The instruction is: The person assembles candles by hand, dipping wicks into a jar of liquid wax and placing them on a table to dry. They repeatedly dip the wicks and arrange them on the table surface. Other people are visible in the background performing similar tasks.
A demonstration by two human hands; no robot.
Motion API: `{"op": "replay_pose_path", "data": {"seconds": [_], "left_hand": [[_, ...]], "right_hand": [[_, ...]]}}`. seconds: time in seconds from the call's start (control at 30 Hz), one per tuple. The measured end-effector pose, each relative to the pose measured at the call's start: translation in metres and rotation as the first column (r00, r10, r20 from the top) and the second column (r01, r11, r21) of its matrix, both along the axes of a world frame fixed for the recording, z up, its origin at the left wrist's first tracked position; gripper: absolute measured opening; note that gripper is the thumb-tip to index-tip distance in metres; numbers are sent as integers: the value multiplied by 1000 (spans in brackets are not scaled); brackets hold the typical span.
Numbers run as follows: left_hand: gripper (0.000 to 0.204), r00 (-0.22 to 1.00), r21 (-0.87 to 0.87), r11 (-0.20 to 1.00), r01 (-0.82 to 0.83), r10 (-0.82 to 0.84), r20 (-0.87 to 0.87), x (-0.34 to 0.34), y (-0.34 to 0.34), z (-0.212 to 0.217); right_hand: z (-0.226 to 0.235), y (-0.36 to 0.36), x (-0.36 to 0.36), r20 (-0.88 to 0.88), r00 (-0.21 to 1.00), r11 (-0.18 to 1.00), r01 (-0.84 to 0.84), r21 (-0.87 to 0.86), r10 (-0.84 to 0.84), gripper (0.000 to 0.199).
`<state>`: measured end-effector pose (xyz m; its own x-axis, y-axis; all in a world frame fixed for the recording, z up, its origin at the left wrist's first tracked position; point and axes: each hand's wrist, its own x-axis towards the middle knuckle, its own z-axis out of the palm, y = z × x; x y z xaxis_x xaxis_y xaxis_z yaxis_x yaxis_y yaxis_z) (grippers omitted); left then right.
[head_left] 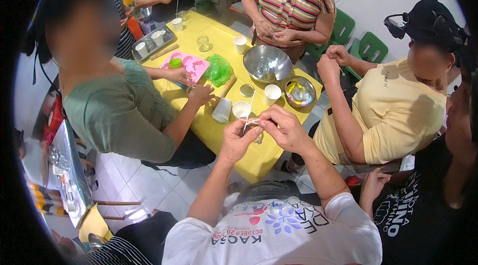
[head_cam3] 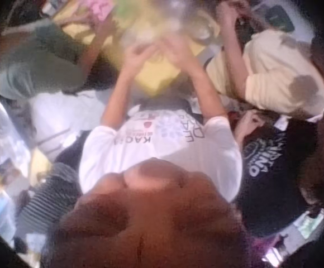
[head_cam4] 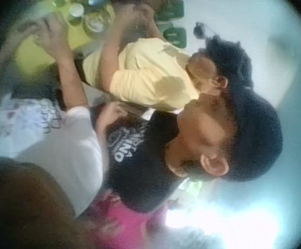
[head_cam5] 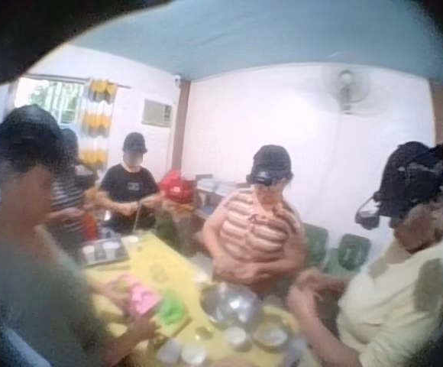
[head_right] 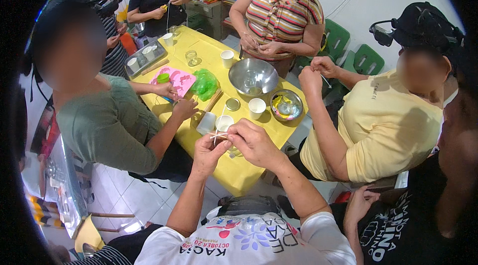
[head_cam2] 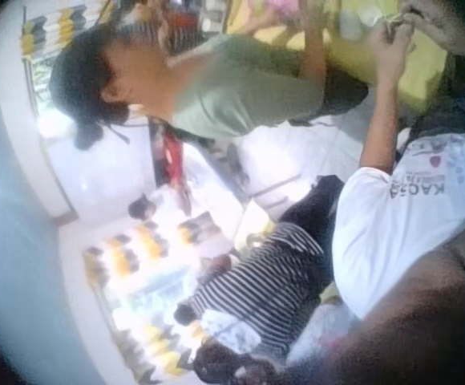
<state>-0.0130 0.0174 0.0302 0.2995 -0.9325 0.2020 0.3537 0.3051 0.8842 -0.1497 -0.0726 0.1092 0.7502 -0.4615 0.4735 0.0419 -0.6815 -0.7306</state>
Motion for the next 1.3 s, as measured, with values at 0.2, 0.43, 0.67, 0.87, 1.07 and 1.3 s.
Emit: {"op": "replay_pose_path", "data": {"seconds": [0.2, 0.43, 0.67, 0.87, 1.07, 1.3], "left_hand": [[19, 1000, 12, 1000, -28, 28, -12, 3, 3, 2], [12, 999, 4, 999, -39, 39, 21, 10, 5, 4], [11, 990, -53, 991, -121, 124, 62, 12, 6, 3], [11, 970, -118, 971, -210, 221, 96, 9, 5, 0], [11, 962, -43, 965, -259, 262, 71, 6, 5, 2], [9, 950, -82, 951, -299, 305, 68, 4, 3, 5]], "right_hand": [[6, -3, 1, 50, 996, 997, -72, -11, 72, 10], [13, 1, 6, 48, 994, 994, -98, 52, 96, 11], [17, 4, 11, 83, 991, 992, -114, 61, 109, 9], [13, 10, 14, 73, 997, 996, -13, 92, 6, 11], [4, 20, 18, 153, 983, 975, 72, 211, -106, 9], [-1, 21, 19, 166, 978, 981, 102, 162, -129, 9]]}}
